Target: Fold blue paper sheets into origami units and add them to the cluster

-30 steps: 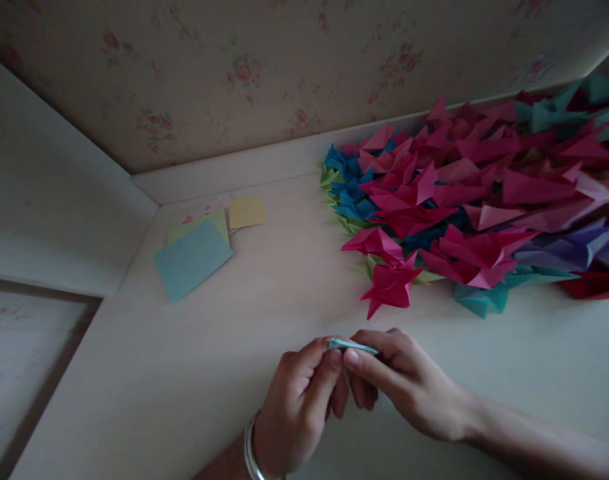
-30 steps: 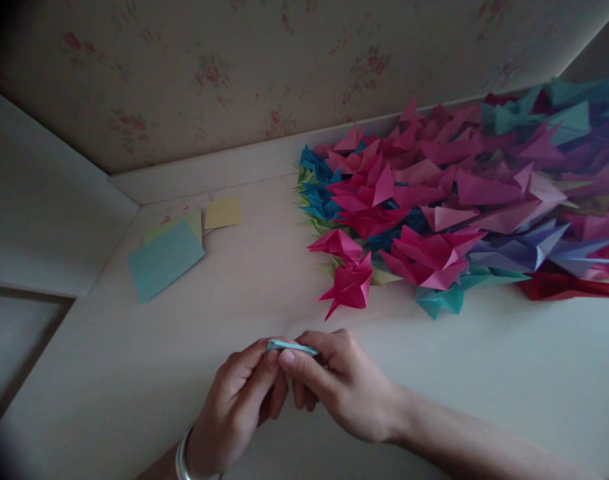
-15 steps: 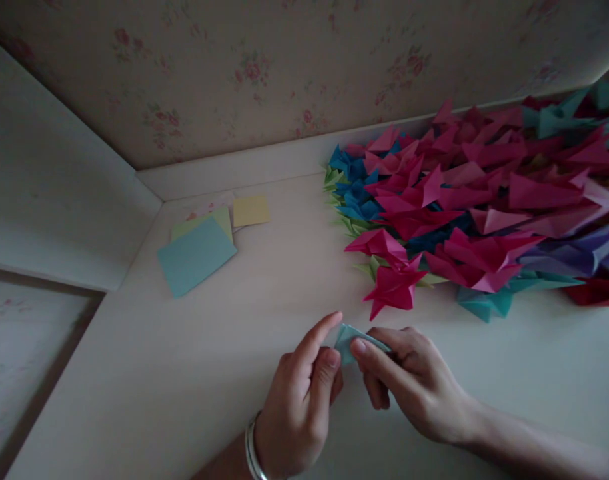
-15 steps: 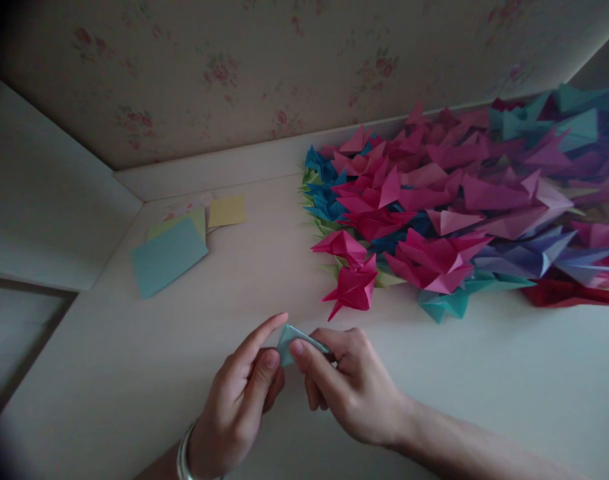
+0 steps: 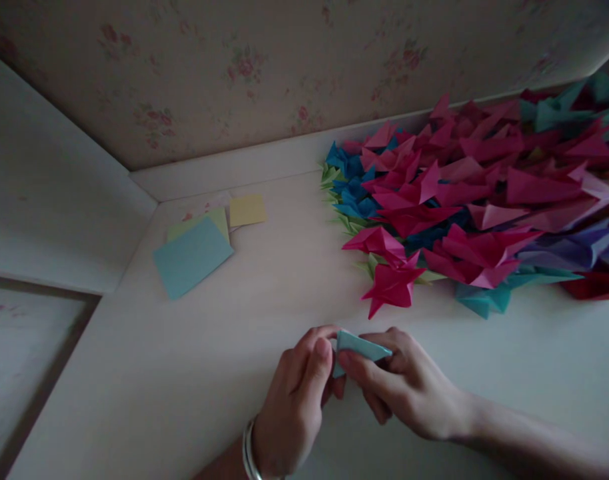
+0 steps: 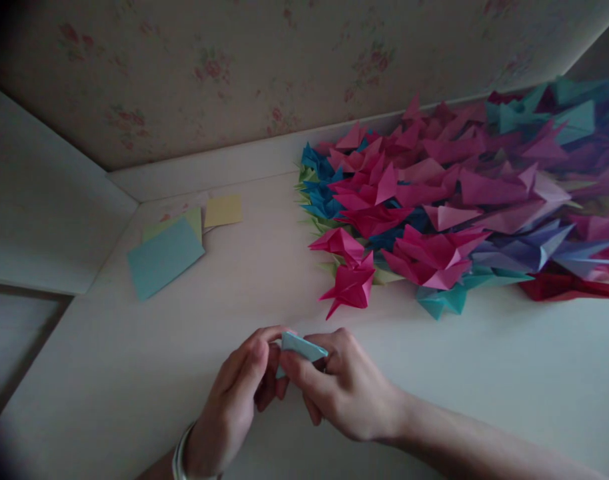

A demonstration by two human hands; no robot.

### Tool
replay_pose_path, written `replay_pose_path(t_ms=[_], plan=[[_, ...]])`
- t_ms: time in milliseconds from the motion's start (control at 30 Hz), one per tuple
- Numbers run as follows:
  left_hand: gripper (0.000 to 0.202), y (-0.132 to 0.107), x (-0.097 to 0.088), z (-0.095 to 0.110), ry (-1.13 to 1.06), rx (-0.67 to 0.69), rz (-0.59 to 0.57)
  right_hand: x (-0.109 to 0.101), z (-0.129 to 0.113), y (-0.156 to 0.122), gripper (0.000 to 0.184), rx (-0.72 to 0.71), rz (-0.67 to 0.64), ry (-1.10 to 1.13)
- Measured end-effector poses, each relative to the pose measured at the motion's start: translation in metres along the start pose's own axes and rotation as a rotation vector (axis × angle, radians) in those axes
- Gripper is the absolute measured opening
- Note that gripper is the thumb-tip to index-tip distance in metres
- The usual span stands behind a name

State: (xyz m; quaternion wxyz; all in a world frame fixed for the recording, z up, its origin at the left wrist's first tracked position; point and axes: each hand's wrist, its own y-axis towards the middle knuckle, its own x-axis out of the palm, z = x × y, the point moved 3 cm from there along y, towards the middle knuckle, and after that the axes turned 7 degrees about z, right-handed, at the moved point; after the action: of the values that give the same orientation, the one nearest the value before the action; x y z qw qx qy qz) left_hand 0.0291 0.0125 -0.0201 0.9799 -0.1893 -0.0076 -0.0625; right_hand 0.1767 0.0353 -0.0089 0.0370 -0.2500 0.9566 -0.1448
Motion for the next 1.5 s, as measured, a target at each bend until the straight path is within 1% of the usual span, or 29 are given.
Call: replay_pose_path(t_ms=[100,167,267,333,433,533,633,833,967,1033,1100,1200,1267,1367,1500], plan=[[0.032,0.003,0.004,0.002,-0.008,-0.021,-0.048,0.003,0.002,0.0,0.029,0.045,0.024,-0.061],[0.03,0.003,0.005,0.004,-0.017,-0.038,-0.069,0.006,0.003,0.0,0.025,0.059,0.013,-0.078],[0.031,0.002,0.003,0.007,0.028,0.009,-0.037,0.007,0.003,0.001,0.024,0.045,-0.021,-0.055],[0.032,0.001,0.001,0.008,0.046,0.032,-0.03,0.005,0.002,0.0,0.027,0.034,-0.043,-0.036],[0.032,0.001,-0.001,0.007,0.011,0.022,-0.031,0.001,-0.001,0.0,0.034,-0.013,-0.051,-0.046],[0.03,0.002,-0.007,0.005,0.026,0.041,0.053,-0.003,-0.001,-0.001,0.047,-0.068,0.017,-0.151],[0.029,0.003,-0.01,0.003,0.107,0.104,0.114,-0.003,0.002,-0.002,0.053,-0.093,0.06,-0.259],[0.029,0.004,-0.008,0.0,0.153,0.178,0.089,-0.007,0.004,-0.002,0.059,-0.156,0.087,-0.322],[0.028,0.011,-0.009,0.006,0.215,0.232,0.1,-0.012,0.001,0.001,0.058,-0.196,0.086,-0.321],[0.026,0.015,-0.01,0.013,0.295,0.263,0.129,-0.017,0.0,0.001,0.051,-0.235,0.126,-0.266],[0.025,0.018,-0.011,0.02,0.369,0.284,0.15,-0.023,0.0,0.001,0.042,-0.255,0.225,-0.17],[0.027,0.021,-0.009,0.026,0.407,0.309,0.14,-0.029,0.001,0.001,0.034,-0.276,0.378,-0.063],[0.029,0.022,-0.007,0.026,0.382,0.316,0.159,-0.03,0.002,0.001,0.03,-0.297,0.416,-0.038],[0.031,0.021,-0.006,0.018,0.23,0.252,0.203,-0.029,0.003,0.002,0.027,-0.318,0.424,0.008],[0.027,0.02,-0.004,0.009,0.018,0.195,0.165,-0.031,0.002,0.004,0.024,-0.324,0.402,0.076]])
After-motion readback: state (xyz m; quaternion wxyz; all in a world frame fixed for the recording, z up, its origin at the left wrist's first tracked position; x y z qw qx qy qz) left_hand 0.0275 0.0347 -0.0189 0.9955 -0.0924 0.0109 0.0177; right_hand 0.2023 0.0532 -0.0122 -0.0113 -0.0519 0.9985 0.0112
